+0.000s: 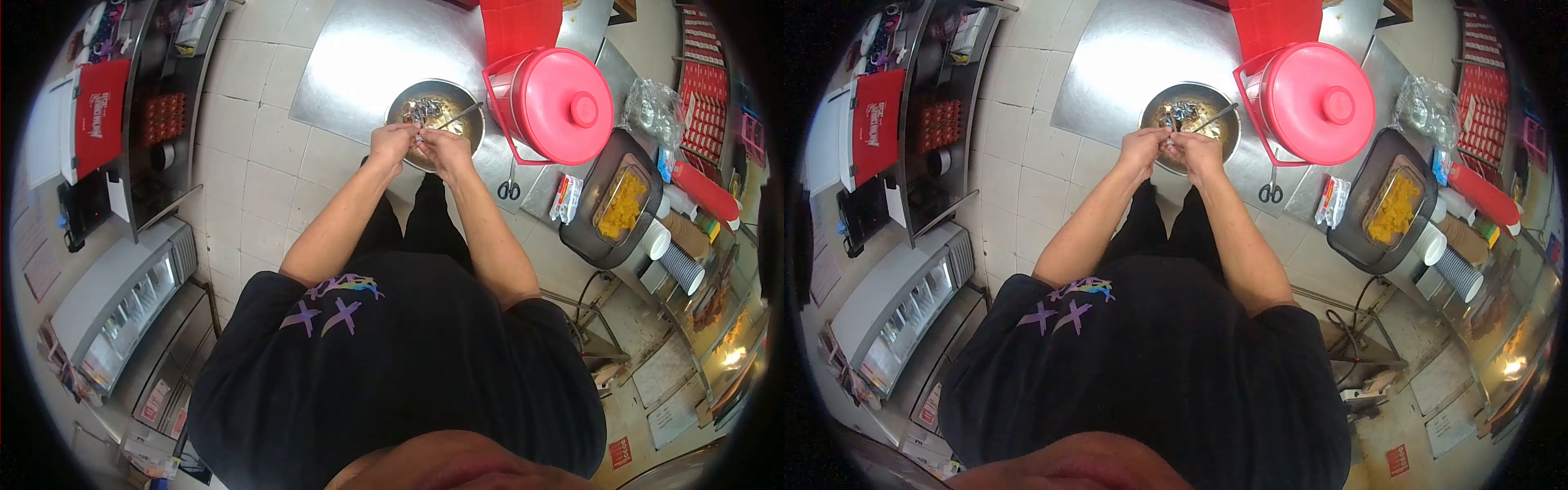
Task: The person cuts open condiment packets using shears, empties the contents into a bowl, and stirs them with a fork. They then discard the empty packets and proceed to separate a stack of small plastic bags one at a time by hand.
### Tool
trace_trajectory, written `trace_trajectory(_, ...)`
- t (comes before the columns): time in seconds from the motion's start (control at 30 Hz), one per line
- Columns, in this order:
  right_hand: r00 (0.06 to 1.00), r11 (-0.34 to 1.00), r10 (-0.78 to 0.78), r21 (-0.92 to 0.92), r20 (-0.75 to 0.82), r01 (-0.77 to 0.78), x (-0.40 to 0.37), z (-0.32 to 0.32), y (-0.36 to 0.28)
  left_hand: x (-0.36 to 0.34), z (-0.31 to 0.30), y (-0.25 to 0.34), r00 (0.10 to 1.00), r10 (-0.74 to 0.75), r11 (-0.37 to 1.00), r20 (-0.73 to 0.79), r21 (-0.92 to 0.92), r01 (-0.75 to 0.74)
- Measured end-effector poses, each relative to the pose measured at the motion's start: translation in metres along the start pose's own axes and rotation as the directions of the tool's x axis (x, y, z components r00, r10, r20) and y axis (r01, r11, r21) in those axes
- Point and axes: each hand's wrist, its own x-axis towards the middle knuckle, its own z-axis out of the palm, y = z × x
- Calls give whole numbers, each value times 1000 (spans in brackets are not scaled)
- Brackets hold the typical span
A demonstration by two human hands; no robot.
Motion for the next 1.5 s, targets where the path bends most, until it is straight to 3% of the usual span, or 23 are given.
trace_trajectory(0.13, 998, 996, -67, -52, -21, 66, 5, -2, 8, -2, 1, -5, 990, -108, 991, 96, -65, 115)
trace_trajectory(0.2, 961, 900, -276, -348, 9, 262, -1, -1, 13, 4, -2, -11, 992, -102, 993, 80, -48, 106)
trace_trajectory(0.23, 961, 901, -275, -347, 7, 260, -10, 5, 10, 7, -2, -13, 993, -95, 995, 65, -31, 97)
trace_trajectory(0.3, 846, 590, -533, -705, 24, 392, -24, 17, 5, 10, -1, -18, 995, -91, 996, 35, 10, 90)
trace_trajectory(0.33, 845, 591, -534, -705, 21, 392, -23, 16, 7, 12, 0, -18, 997, -81, 995, 5, 51, 81)
trace_trajectory(0.4, 593, 147, -743, -789, 310, 597, -20, 12, 12, 17, -1, -16, 998, -70, 997, -3, 42, 70)
trace_trajectory(0.57, 595, 195, -739, -743, 318, 640, -18, 10, 16, 21, -3, -12, 1000, -25, 997, -14, 67, 26)
trace_trajectory(0.6, 865, 704, -496, -547, 77, 453, -18, 10, 8, 17, -3, -10, 999, -49, 999, 16, 10, 49)
trace_trajectory(0.63, 995, 977, -95, -195, -25, 88, -17, 8, 1, 14, -2, -9, 996, -71, 996, 47, -46, 74)
trace_trajectory(0.67, 995, 977, -97, -193, -24, 91, -14, 4, -4, 10, 0, -7, 996, -69, 996, 49, -44, 71)
trace_trajectory(0.73, 969, 969, 205, -172, 136, -180, -9, -4, -10, -2, 8, 0, 993, -96, 995, 73, -29, 98)
trace_trajectory(0.8, 966, 968, 191, -195, 172, -157, -5, -8, -7, 4, 1, -4, 981, -130, 991, 147, -11, 133)
trace_trajectory(0.9, 972, 964, 146, -245, 185, -99, -2, -9, -3, 14, -6, -19, 948, -195, 981, 252, 24, 195)
trace_trajectory(0.93, 985, 925, 81, -379, 154, -17, -6, -5, -3, 16, -6, -23, 931, -227, 974, 286, 46, 223)
trace_trajectory(0.97, 991, 860, 11, -506, 132, 58, -8, -2, -3, 18, -5, -27, 931, -227, 974, 286, 45, 223)
trace_trajectory(1.0, 991, 860, 11, -507, 132, 58, -3, -4, 4, 15, -1, -26, 954, -213, 976, 212, -6, 219)
trace_trajectory(1.07, 943, 612, -267, -720, 201, 327, 10, -11, 24, 11, 3, -19, 970, -202, 976, 135, -56, 211)
trace_trajectory(1.1, 943, 614, -265, -720, 200, 325, 6, -9, 22, 10, 2, -16, 976, -191, 980, 105, -33, 196)
trace_trajectory(1.17, 879, 435, -365, -778, 308, 453, -4, -6, 18, 12, 1, -14, 981, -180, 983, 73, -10, 181)
trace_trajectory(1.3, 894, 551, -334, -708, 298, 441, -8, -3, 21, 19, 2, -13, 973, -227, 968, 49, -96, 231)
trace_trajectory(1.37, 823, 469, -437, -689, 362, 552, -2, -8, 25, 22, 2, -10, 972, -232, 963, 31, -132, 234)
trace_trajectory(1.5, 758, 323, -478, -713, 445, 622, -4, -9, 16, 33, -5, -10, 965, -241, 959, 102, -127, 253)
